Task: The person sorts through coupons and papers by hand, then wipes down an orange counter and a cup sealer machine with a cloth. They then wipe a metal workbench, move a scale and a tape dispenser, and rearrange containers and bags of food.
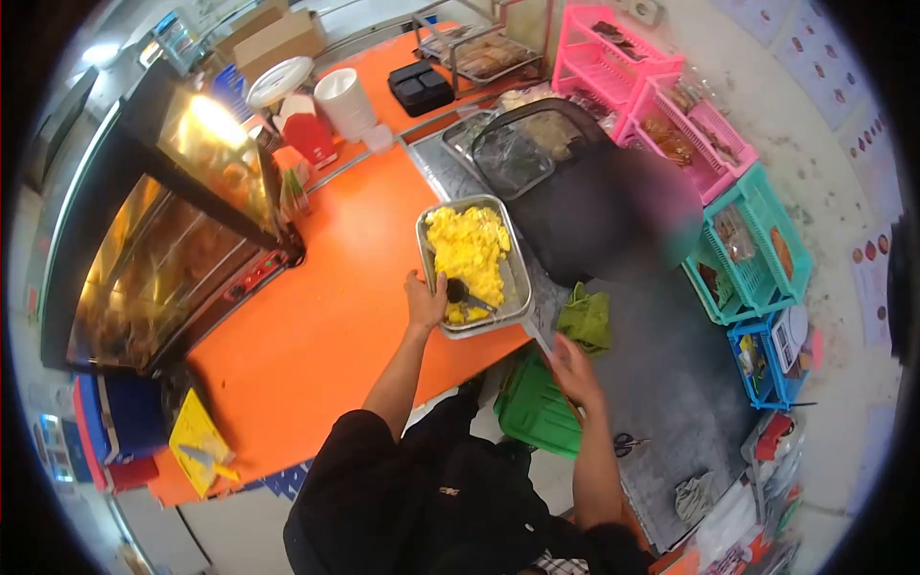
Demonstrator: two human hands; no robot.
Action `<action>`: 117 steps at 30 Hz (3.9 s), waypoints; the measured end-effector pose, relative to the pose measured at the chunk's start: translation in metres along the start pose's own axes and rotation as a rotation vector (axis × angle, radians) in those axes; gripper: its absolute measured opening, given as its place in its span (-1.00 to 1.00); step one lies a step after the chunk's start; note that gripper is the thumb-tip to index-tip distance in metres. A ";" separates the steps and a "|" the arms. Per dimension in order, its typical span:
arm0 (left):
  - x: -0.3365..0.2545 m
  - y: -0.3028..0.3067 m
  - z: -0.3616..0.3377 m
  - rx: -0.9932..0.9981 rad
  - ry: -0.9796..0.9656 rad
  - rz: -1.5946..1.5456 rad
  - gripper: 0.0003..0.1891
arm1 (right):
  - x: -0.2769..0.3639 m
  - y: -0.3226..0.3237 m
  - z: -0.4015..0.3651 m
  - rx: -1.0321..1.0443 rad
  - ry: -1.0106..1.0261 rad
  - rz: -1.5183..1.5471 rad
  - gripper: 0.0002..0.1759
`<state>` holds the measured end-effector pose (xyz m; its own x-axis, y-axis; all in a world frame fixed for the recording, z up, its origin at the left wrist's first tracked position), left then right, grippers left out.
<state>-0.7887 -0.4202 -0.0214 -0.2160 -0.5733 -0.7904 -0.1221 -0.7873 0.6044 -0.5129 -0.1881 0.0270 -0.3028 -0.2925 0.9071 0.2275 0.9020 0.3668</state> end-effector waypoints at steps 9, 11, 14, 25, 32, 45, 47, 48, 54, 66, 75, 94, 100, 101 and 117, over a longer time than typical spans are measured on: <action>0.008 -0.006 0.006 0.238 0.120 -0.389 -0.49 | -0.003 -0.046 0.170 -0.132 -0.263 -0.246 -0.20; -0.007 0.001 0.000 0.357 0.217 -0.440 -0.54 | 0.008 -0.035 0.153 -0.138 -0.276 -0.215 -0.21; 0.009 0.003 -0.007 0.496 0.310 -0.507 -0.60 | -0.009 -0.050 0.130 -0.303 -0.234 -0.164 -0.37; -0.190 -0.106 -0.097 1.047 -0.177 -0.282 -0.65 | -0.040 0.021 -0.140 -1.108 -0.463 -0.051 -0.53; -0.287 -0.306 -0.142 1.381 -0.389 -0.149 -0.40 | -0.118 0.134 -0.177 -1.379 -0.483 -0.078 -0.47; -0.362 -0.188 0.199 0.730 -1.248 0.530 -0.19 | -0.122 0.027 -0.241 -1.029 -0.499 -0.554 -0.26; -0.363 -0.187 0.227 0.960 -1.286 0.586 -0.06 | -0.109 0.010 -0.236 -1.052 -0.503 -0.619 -0.31; -0.354 -0.209 0.257 1.067 -1.394 0.504 0.00 | -0.121 0.000 -0.235 -1.105 -0.447 -0.559 -0.36; -0.362 -0.196 0.252 1.262 -0.975 1.034 -0.51 | -0.136 -0.011 -0.244 -1.182 -0.414 -0.492 -0.46; -0.496 -0.089 0.078 1.149 -1.146 0.653 -0.50 | -0.127 0.009 -0.264 -1.222 -0.214 -0.255 -0.65; -0.513 -0.099 -0.133 1.555 -0.969 0.372 -0.50 | -0.147 0.001 -0.305 -1.460 -0.187 0.253 -0.71; -0.429 -0.307 -0.297 1.375 -0.524 0.016 -0.59 | -0.190 0.101 -0.404 -1.162 -0.349 -0.719 -0.48; -0.335 -0.186 -0.237 0.622 -0.625 -0.282 -0.61 | -0.216 0.199 -0.444 -1.228 -1.179 -0.801 -0.17; -0.297 -0.163 -0.227 0.555 -0.555 -0.255 -0.66 | -0.249 0.200 -0.452 -1.146 -1.192 -0.808 -0.20; 0.040 0.103 -0.088 0.271 -0.317 -0.020 -0.79 | 0.025 0.084 -0.071 -0.720 0.024 -0.241 -0.58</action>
<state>-0.7245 -0.5436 0.0005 -0.4932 -0.4273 -0.7578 -0.3706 -0.6849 0.6274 -0.4357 -0.1423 0.0954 -0.4020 -0.4692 0.7863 0.7081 0.3851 0.5919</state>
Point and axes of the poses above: each hand's wrist, its own z-axis towards the middle knuckle, its own y-axis out of the back of the hand, x = y × z, the point moved 4 cm from there along z, towards the middle knuckle, and after that the axes turned 7 degrees about x, right-handed, at the moved point
